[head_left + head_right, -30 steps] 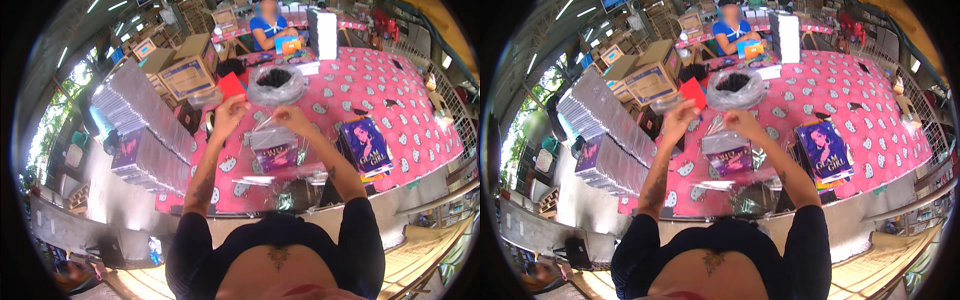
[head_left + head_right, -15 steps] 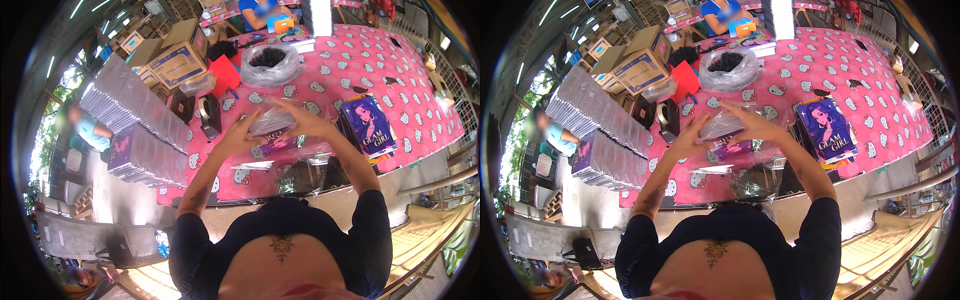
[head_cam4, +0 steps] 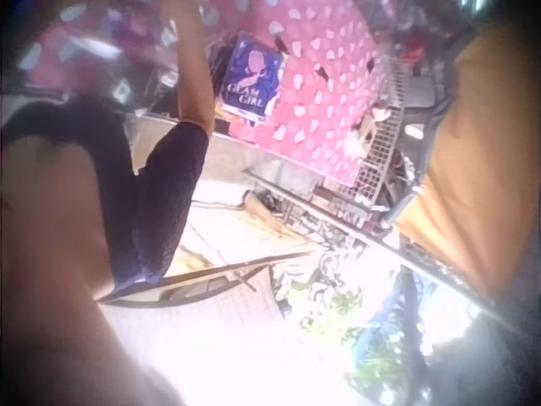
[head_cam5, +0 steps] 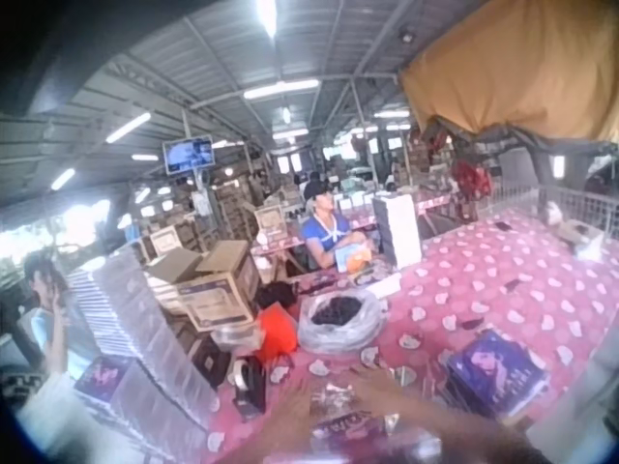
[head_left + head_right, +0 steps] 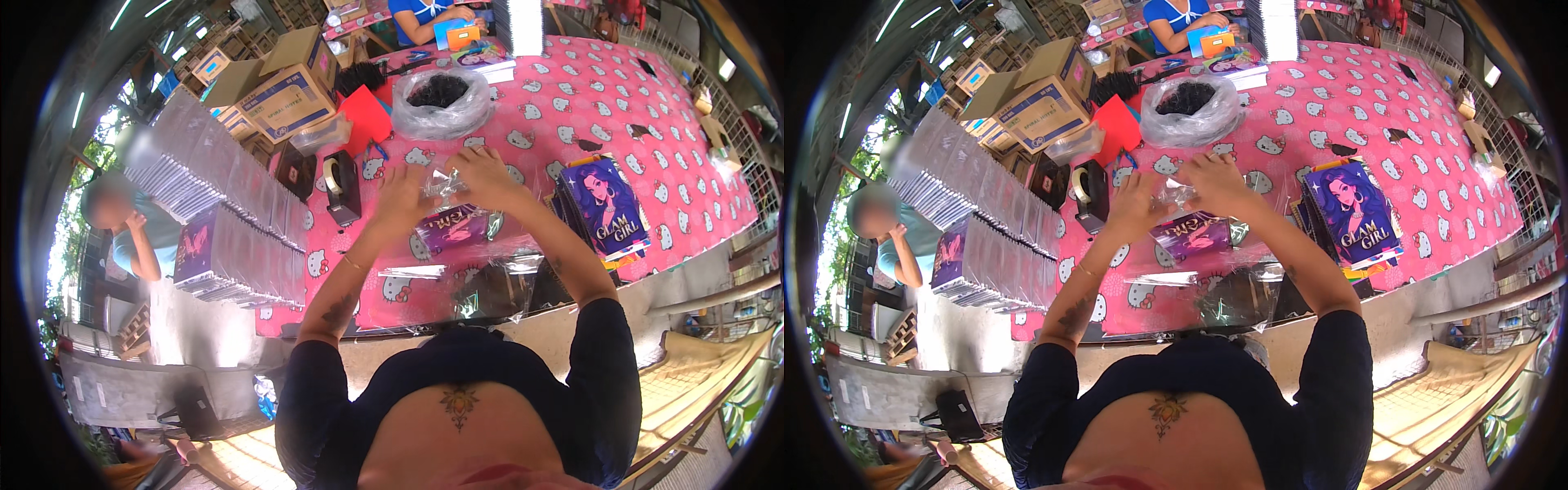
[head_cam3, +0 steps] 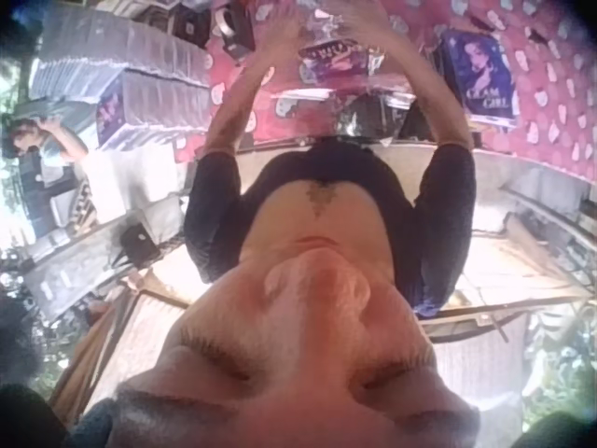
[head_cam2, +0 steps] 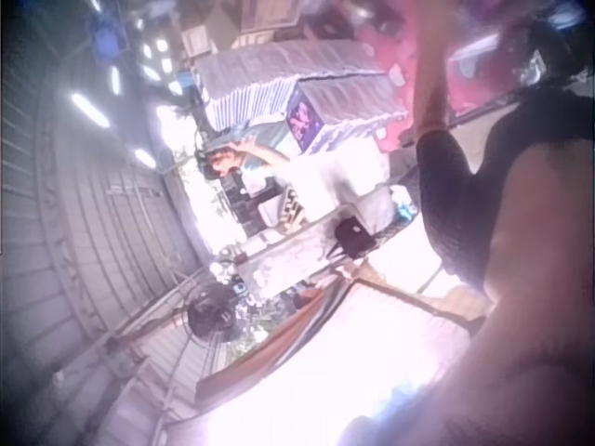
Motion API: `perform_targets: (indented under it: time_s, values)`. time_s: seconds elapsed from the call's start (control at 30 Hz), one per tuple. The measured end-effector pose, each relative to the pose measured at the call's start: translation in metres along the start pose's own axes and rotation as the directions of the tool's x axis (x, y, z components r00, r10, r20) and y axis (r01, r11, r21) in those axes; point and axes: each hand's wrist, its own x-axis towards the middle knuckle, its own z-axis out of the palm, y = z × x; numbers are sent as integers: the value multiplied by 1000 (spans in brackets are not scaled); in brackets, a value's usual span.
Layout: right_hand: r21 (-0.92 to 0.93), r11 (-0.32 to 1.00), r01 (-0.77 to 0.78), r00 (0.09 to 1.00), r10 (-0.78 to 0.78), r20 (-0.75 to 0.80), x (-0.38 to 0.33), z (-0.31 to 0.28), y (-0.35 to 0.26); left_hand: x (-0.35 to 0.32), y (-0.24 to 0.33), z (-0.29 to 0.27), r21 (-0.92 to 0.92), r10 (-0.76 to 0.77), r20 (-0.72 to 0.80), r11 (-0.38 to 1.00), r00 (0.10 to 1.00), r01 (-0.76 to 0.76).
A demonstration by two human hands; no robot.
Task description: The person takes stacks of notebooks, places them into plastic sleeves, and seals the sleeves with tape.
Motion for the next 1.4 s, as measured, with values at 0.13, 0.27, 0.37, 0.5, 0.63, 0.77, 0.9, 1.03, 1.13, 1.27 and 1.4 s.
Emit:
perform_targets:
  time_s: [0.13, 0.27, 0.37, 0.5, 0.63, 0.77, 0.9, 1.03, 1.13, 1.27, 1.4]
  values:
    - [688, 634, -353, 927, 141, 347, 2, 12, 49, 30, -30, -2, -667, -28, 416, 669, 909, 327]
    - [756, 508, -412, 906, 145, 397, 0, 20, 60, 57, -40, 6, -661, -201, 514, 527, 834, 534]
    - [779, 432, -454, 891, 242, 385, -1, 22, 57, 50, -82, 25, -769, -450, 276, 426, 849, 476]
    - [745, 514, -425, 904, 283, 321, 3, 32, 44, -24, -200, -14, -297, -673, -295, 739, 678, 605]
    - [745, 525, -411, 910, 280, 305, 1, 41, 56, -74, -242, -38, -577, -883, -24, 396, 469, 715]
    - [704, 559, -438, 898, 301, 320, -10, 41, 80, -70, -228, -1, -899, -821, -33, 274, 570, 341]
    - [728, 524, -443, 897, 258, 360, 12, 38, 43, -147, -260, 4, -842, -814, -264, 456, 518, 287]
    - [647, 596, -475, 878, 365, 309, -13, 41, 64, -105, -215, 12, 401, -700, -340, 495, 627, 771]
    - [664, 601, -446, 892, 355, 278, -4, 42, 56, -75, -161, -31, 551, -336, -114, 761, 935, 341]
    - [694, 570, -440, 897, 324, 302, -4, 36, 48, 28, -26, -70, 100, 305, 180, 940, 935, -326]
    - [708, 544, -451, 889, 347, 300, -11, 34, 60, 111, 12, -51, 128, 278, 545, 905, 791, -406]
